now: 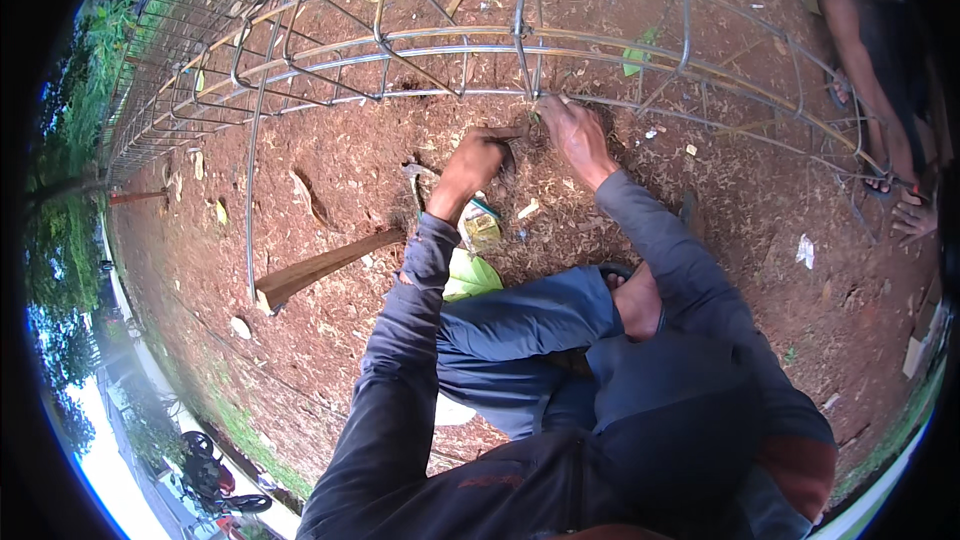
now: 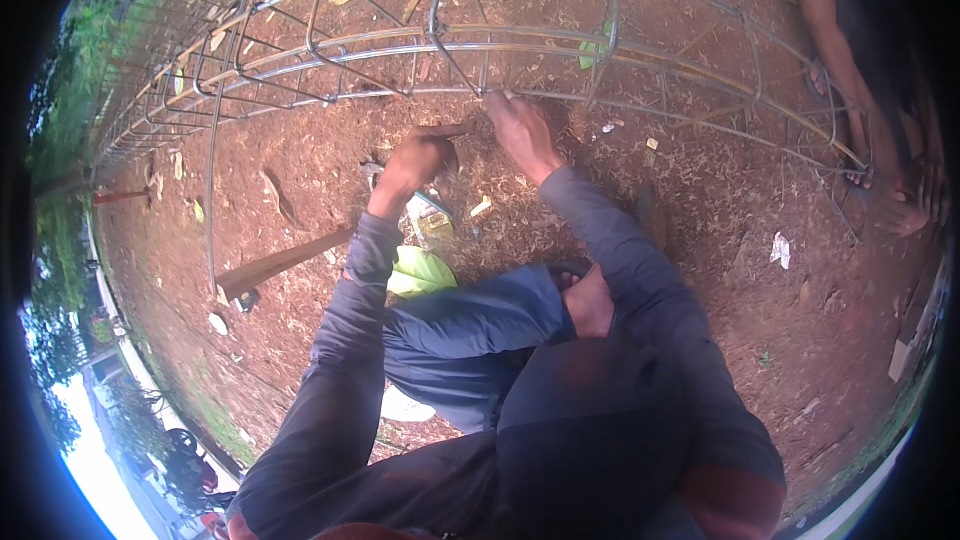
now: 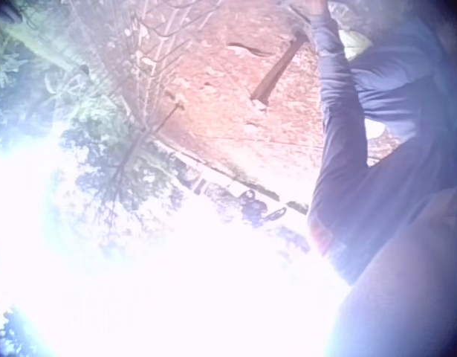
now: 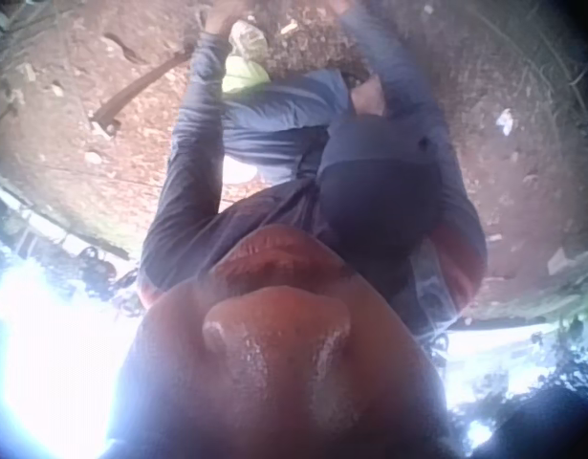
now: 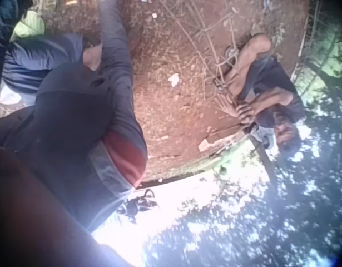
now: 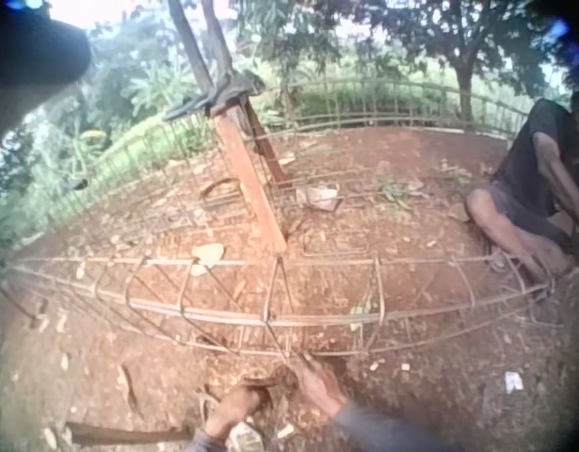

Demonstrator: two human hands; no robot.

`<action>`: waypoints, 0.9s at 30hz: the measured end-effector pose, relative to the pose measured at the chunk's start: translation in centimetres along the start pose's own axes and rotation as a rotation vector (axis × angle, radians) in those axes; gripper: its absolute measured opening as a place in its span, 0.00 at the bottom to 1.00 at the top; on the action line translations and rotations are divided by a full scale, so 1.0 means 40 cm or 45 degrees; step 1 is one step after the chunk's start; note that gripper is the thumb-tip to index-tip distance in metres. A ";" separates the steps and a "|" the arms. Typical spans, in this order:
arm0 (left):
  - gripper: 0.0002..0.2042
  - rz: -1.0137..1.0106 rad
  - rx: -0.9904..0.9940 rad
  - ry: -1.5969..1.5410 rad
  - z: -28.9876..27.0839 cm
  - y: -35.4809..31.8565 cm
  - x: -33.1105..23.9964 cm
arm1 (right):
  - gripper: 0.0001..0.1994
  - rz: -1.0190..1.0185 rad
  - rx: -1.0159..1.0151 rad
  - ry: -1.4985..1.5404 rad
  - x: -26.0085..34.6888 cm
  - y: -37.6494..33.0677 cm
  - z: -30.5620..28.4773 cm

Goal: The person sits on the ground and uses pliers to twist and secure wire ties on a metal frame structure. They repeatedly pick up wire ties, wrap them around the frame intersections, and twist them tight with the pliers.

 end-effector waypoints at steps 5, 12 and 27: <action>0.27 -0.401 0.095 -0.911 0.042 -0.037 0.010 | 0.10 0.471 0.084 0.388 0.053 0.004 0.004; 0.20 -0.441 -0.150 -1.313 0.180 -0.032 -0.027 | 0.10 1.651 0.012 1.897 0.056 -0.114 0.146; 0.22 0.128 -1.280 0.546 -0.053 -0.259 0.157 | 0.19 2.014 -0.289 2.655 0.063 -0.074 0.221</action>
Point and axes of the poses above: each hand's wrist, its own y-axis towards the middle knuckle, its own z-axis out of the palm, x = y × z, the point moved 7 cm from there along y, towards the middle knuckle, and after that the axes turned 10 degrees about -x, right-handed, at the moved point
